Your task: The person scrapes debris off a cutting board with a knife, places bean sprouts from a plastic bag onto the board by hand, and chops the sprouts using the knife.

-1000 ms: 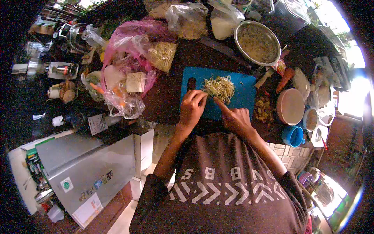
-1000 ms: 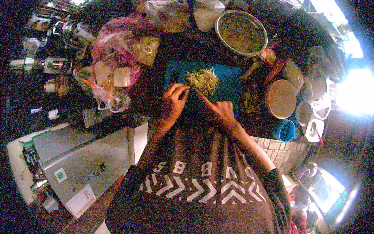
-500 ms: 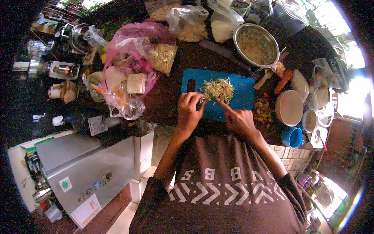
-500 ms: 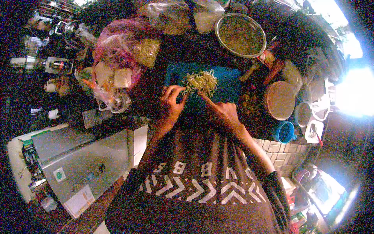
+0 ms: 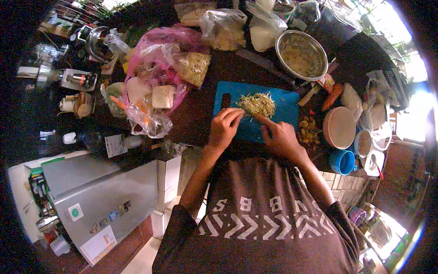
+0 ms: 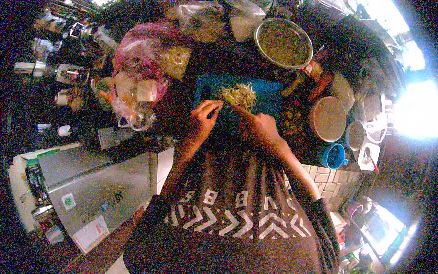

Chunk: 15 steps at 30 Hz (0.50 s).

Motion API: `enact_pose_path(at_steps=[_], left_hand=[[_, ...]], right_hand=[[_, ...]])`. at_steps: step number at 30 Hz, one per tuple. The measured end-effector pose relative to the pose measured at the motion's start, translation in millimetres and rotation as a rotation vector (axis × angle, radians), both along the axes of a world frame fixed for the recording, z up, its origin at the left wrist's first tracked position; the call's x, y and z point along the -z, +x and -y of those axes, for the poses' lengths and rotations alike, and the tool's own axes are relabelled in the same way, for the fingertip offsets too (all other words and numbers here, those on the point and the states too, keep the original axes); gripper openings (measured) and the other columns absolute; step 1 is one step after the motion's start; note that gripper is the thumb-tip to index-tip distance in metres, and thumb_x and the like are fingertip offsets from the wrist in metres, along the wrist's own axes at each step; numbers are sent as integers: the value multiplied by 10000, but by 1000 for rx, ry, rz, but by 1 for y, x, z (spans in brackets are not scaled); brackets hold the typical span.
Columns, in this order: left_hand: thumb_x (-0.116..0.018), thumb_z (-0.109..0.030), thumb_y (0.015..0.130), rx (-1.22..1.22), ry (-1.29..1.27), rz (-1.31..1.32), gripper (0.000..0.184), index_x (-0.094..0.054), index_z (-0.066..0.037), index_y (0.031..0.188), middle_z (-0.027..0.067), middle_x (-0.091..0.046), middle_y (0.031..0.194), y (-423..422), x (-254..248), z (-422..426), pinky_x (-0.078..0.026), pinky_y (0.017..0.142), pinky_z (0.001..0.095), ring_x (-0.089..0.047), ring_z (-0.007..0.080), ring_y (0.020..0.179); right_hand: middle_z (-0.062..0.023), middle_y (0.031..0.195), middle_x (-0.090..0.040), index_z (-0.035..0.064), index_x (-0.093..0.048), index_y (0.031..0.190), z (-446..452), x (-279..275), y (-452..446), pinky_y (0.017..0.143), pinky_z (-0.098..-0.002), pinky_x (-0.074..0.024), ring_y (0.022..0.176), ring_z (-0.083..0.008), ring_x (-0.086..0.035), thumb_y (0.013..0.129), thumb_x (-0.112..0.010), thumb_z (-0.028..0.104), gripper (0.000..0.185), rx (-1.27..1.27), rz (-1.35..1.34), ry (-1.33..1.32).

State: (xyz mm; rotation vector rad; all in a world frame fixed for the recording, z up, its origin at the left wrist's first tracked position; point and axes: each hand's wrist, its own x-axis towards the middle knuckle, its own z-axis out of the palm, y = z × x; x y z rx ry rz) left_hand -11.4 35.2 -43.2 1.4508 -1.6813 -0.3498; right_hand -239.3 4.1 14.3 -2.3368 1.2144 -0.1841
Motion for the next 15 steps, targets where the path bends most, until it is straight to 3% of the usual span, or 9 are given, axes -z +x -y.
enact_pose_path(at_steps=[5,10,15], left_hand=[[-790,-73,876,-8,-2,-65,178,-755,-70,1050,99,-728,1050,10,-14,-5,-571,905,409,-705,314,996],[-816,-65,823,-34,174,113,216,-752,-80,1029,97,-726,1035,19,-18,-13,-542,915,426,-696,311,979],[-816,-48,802,-3,130,162,238,-748,-78,1028,89,-738,1017,13,-8,2,-544,901,434,-692,316,981]], right_hand=[[-243,659,-645,283,-600,1489,-7,-15,-10,617,-575,-527,587,-440,-656,984,-629,163,520,85,79,60],[-244,660,-644,267,-598,1493,-12,-9,-12,599,-563,-526,574,-440,-647,983,-633,158,523,79,38,57],[-245,662,-643,250,-599,1492,-12,0,-10,593,-556,-526,571,-430,-652,985,-635,159,517,65,120,14]])
